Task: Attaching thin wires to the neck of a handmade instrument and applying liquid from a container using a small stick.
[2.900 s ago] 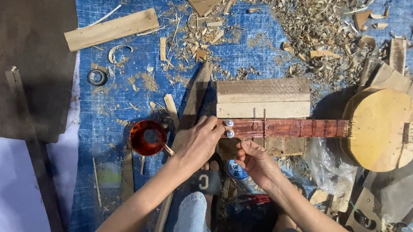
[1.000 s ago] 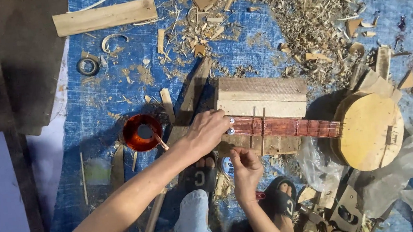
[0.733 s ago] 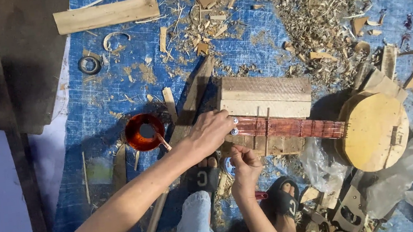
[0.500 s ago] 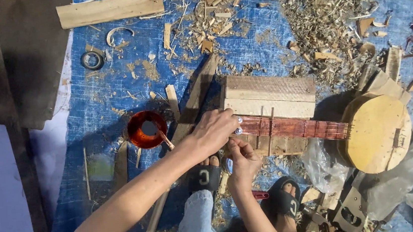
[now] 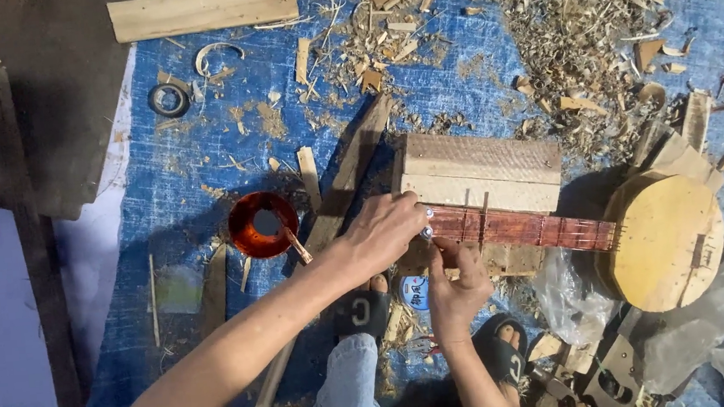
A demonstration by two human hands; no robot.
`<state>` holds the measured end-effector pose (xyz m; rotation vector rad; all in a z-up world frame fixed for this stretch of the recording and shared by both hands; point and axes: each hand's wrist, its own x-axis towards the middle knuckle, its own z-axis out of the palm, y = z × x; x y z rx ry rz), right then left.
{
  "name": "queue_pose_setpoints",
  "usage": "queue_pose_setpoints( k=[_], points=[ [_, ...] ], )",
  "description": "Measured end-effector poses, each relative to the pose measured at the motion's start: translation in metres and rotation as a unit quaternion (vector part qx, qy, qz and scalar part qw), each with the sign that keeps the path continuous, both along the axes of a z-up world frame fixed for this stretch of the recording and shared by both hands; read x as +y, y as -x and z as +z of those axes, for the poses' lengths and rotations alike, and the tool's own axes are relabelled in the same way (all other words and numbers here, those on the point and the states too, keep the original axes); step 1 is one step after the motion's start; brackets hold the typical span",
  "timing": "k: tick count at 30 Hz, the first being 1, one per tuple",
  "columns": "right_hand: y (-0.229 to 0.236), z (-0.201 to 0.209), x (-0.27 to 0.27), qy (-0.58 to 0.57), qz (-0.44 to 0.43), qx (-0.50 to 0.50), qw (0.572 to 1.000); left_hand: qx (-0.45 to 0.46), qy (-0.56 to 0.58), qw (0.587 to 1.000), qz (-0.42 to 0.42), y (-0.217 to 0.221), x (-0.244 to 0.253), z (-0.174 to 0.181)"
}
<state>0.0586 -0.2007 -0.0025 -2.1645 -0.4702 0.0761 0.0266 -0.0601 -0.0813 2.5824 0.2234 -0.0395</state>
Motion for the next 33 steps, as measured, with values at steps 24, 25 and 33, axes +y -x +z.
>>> queue_pose_setpoints(
  k=[24, 25, 33],
  points=[
    [0.024, -0.027, -0.074, -0.19, -0.162, 0.448, 0.859, 0.01, 0.093, 0.996, -0.004, 0.019, -0.031, 0.067],
    [0.026, -0.025, -0.079, -0.18, -0.154, 0.424, 0.874, -0.006, 0.093, 0.996, 0.01, 0.02, -0.032, 0.069],
    [0.034, -0.014, -0.069, -0.172, -0.127, 0.383, 0.899, 0.025, 0.064, 0.998, -0.005, 0.015, -0.039, 0.051]
  ],
)
